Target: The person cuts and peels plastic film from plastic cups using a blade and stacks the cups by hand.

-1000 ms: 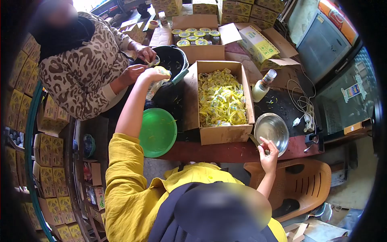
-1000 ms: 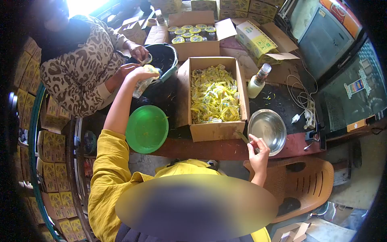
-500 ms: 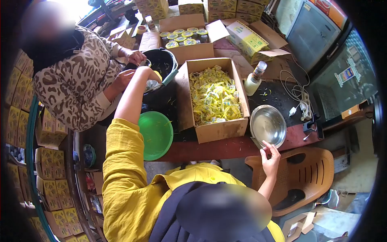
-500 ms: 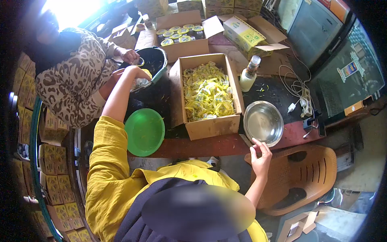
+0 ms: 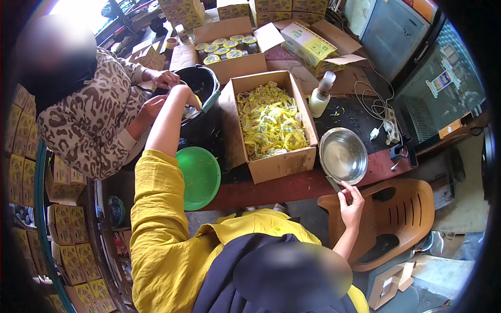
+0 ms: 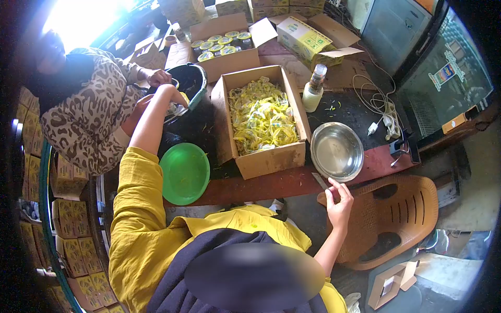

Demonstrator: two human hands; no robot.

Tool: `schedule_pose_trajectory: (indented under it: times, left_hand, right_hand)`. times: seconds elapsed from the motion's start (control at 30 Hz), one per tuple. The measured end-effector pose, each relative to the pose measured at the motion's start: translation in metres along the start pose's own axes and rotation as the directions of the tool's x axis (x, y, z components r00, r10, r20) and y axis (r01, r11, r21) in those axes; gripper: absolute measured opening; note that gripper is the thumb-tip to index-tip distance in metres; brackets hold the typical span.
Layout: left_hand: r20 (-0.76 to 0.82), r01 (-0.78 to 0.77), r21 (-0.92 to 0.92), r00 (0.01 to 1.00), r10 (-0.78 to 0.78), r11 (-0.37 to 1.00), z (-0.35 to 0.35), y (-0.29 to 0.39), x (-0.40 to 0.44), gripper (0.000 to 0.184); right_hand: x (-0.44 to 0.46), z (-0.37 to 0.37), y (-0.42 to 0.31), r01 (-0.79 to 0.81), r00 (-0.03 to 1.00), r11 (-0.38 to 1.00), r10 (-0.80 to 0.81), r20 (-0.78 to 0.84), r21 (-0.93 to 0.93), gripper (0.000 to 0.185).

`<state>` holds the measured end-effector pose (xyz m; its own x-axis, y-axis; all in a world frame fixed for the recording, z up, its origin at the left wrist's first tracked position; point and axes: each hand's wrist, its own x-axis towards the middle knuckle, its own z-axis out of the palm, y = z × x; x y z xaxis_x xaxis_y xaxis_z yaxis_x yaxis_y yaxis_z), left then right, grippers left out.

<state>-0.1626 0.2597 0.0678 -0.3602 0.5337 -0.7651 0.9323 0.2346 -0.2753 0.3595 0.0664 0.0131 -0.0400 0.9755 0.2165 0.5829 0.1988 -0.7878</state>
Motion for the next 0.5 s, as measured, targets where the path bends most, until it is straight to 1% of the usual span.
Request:
schedule_pose_trajectory:
  times: [0.03, 0.13, 0.2, 0.27, 0.33, 0.43, 0.47, 0.5]
  left_hand:
    - [0.001, -0.008, -0.002, 1.000, 0.008, 1.000, -0.001, 0.000, 0.001, 0.080]
    - [0.141, 0.031, 0.015, 0.989, -0.033, 0.999, -0.010, 0.004, -0.003, 0.084]
    - [0.146, 0.041, 0.024, 0.988, -0.044, 0.999, -0.011, 0.006, -0.011, 0.081]
    - [0.139, 0.092, 0.056, 0.985, -0.099, 0.994, -0.012, 0.008, -0.007, 0.078]
    - [0.115, 0.181, 0.108, 0.974, -0.193, 0.978, -0.011, 0.007, 0.013, 0.075]
    - [0.214, 0.018, 0.064, 0.976, -0.032, 0.998, -0.014, -0.001, 0.019, 0.064]
    - [0.188, -0.016, 0.060, 0.982, 0.004, 0.998, -0.014, -0.005, 0.031, 0.066]
    - [0.142, 0.021, 0.066, 0.989, -0.030, 0.998, -0.015, -0.004, 0.030, 0.066]
  right_hand:
    - [0.000, -0.001, -0.002, -0.003, 1.000, 1.000, 0.003, -0.002, -0.002, 0.029]
    - [-0.001, -0.002, -0.003, -0.016, 1.000, 1.000, 0.016, -0.012, 0.000, 0.028]
    - [-0.002, -0.003, -0.004, -0.015, 1.000, 1.000, 0.015, -0.017, -0.009, 0.028]
    - [-0.002, -0.004, -0.004, -0.005, 1.000, 1.000, 0.005, -0.019, -0.028, 0.028]
    - [-0.003, -0.004, -0.005, 0.002, 1.000, 1.000, -0.002, -0.025, -0.024, 0.028]
    - [-0.005, -0.007, -0.006, 0.004, 1.000, 0.999, -0.005, -0.030, -0.038, 0.028]
    - [-0.005, -0.008, -0.007, 0.004, 1.000, 0.999, -0.005, -0.031, -0.045, 0.028]
    - [-0.005, -0.009, -0.007, 0.017, 0.999, 0.998, -0.019, -0.033, -0.056, 0.028]
